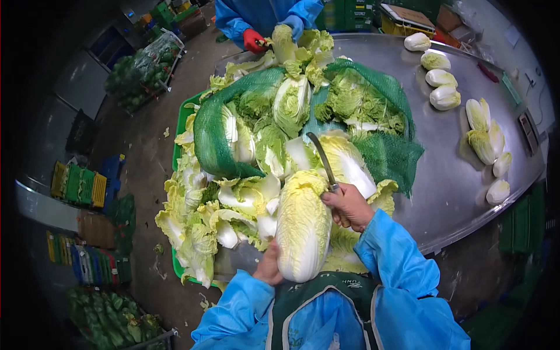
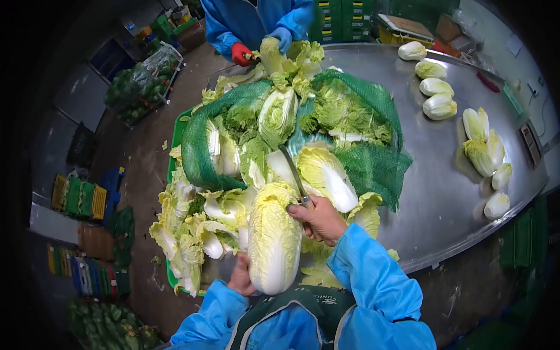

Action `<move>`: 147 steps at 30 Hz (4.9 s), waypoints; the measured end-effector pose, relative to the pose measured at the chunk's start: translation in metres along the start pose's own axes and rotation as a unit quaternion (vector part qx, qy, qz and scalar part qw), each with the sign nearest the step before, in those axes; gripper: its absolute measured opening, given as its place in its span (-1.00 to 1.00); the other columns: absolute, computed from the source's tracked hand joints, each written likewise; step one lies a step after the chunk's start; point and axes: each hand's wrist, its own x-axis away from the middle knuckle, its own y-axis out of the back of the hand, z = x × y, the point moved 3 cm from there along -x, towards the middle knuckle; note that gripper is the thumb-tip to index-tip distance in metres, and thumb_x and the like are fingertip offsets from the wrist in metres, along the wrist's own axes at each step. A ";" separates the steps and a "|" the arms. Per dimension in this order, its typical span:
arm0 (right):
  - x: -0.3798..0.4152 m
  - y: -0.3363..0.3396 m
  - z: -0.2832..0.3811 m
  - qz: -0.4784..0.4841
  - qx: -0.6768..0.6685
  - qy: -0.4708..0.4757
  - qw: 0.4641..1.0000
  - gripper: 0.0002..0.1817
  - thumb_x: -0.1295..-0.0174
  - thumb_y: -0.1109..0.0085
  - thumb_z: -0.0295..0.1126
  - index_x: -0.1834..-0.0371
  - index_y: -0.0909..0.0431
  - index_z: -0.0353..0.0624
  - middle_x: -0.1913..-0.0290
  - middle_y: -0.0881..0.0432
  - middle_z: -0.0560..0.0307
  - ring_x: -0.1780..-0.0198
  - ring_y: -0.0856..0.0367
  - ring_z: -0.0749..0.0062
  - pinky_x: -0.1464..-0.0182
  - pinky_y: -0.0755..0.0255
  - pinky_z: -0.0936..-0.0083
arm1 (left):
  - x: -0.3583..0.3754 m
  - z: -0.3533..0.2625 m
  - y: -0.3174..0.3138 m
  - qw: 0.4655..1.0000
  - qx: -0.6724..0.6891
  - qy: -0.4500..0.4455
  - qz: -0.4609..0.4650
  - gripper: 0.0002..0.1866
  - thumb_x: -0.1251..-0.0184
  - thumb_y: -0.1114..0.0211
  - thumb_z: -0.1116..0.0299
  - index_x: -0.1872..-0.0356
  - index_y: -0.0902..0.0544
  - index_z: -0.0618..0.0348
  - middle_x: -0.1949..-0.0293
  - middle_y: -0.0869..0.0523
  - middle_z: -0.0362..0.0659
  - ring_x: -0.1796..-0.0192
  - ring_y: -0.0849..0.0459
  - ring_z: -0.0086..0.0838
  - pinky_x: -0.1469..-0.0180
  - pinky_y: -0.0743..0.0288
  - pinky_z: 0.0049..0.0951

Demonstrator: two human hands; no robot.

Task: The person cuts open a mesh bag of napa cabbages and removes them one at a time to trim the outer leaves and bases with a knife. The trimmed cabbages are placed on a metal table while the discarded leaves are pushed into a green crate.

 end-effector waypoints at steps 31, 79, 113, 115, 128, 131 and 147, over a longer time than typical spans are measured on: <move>0.004 -0.004 -0.043 -0.301 0.021 0.221 0.927 -0.87 -0.19 -0.15 -0.48 0.25 -0.54 -0.32 0.49 -0.52 0.36 0.45 -0.35 0.78 0.41 -0.28 0.70 | -0.042 0.022 0.008 0.980 0.088 -0.149 -0.097 -0.20 -0.22 -0.18 -0.17 -0.36 -0.21 0.10 -0.27 -0.41 -0.04 -0.28 -0.41 -0.10 -0.33 -0.25 0.01; 0.037 -0.029 -0.004 -0.106 0.011 0.073 0.992 -0.51 -0.13 -0.33 -0.27 -0.07 -0.49 -0.35 0.38 -0.64 0.19 0.53 -0.44 0.69 0.51 -0.33 0.70 | -0.045 -0.005 0.008 0.993 0.095 -0.068 0.024 -0.21 -0.21 -0.14 -0.22 -0.33 -0.29 0.10 -0.27 -0.42 -0.03 -0.28 -0.41 -0.15 -0.29 -0.34 -0.11; 0.127 0.198 -0.033 -0.180 -0.472 0.275 0.818 -0.64 -0.20 -0.14 0.00 0.19 -0.48 -0.04 0.51 -0.49 0.10 0.66 -0.41 0.35 0.65 -0.28 0.46 | -0.213 0.120 -0.192 0.915 -0.292 -0.030 0.276 0.00 -0.06 -0.39 0.29 -0.46 0.08 0.09 -0.38 -0.20 0.01 -0.41 -0.18 -0.25 -0.39 -0.04 -0.29; 0.118 0.314 -0.087 0.011 -0.522 0.357 0.774 -0.72 -0.29 -0.09 -0.12 0.11 -0.48 -0.07 0.25 -0.54 0.26 0.26 -0.52 0.45 0.43 -0.44 0.55 | -0.218 0.133 -0.204 0.901 -0.343 0.021 0.266 0.05 -0.04 -0.41 0.28 -0.47 0.13 0.10 -0.39 -0.19 0.05 -0.44 -0.13 -0.24 -0.41 0.01 -0.27; 0.111 0.614 0.033 -0.556 -0.334 0.251 0.718 -0.58 -0.17 -0.24 -0.02 0.12 -0.52 -0.12 0.48 -0.58 0.13 0.71 -0.33 0.61 0.72 -0.25 0.58 | -0.210 0.067 -0.154 0.661 -0.686 -0.302 0.038 -0.38 -0.02 -0.43 0.34 -0.16 -0.44 0.23 -0.15 -0.52 0.00 -0.21 -0.48 -0.17 -0.24 -0.32 -0.26; 0.046 0.527 0.046 -0.449 -0.185 0.290 0.825 -0.60 -0.18 -0.22 -0.10 0.06 -0.51 -0.15 0.38 -0.65 0.10 0.71 -0.32 0.67 0.74 -0.23 0.64 | -0.245 0.025 -0.129 0.592 -0.698 -0.398 -0.061 -0.43 -0.01 -0.43 0.28 -0.10 -0.50 0.20 -0.16 -0.52 0.01 -0.20 -0.48 -0.13 -0.19 -0.34 -0.23; -0.019 0.223 0.006 -0.251 0.240 0.053 0.936 -0.70 -0.12 -0.26 -0.27 0.22 -0.59 -0.29 0.52 -0.58 0.11 0.59 -0.44 0.56 0.52 -0.33 0.52 | -0.109 0.027 0.004 0.427 -0.901 -0.076 -0.015 -0.36 0.04 -0.39 0.17 -0.18 -0.44 -0.16 -0.29 -0.34 -0.11 -0.34 -0.27 -0.10 -0.20 -0.26 -0.03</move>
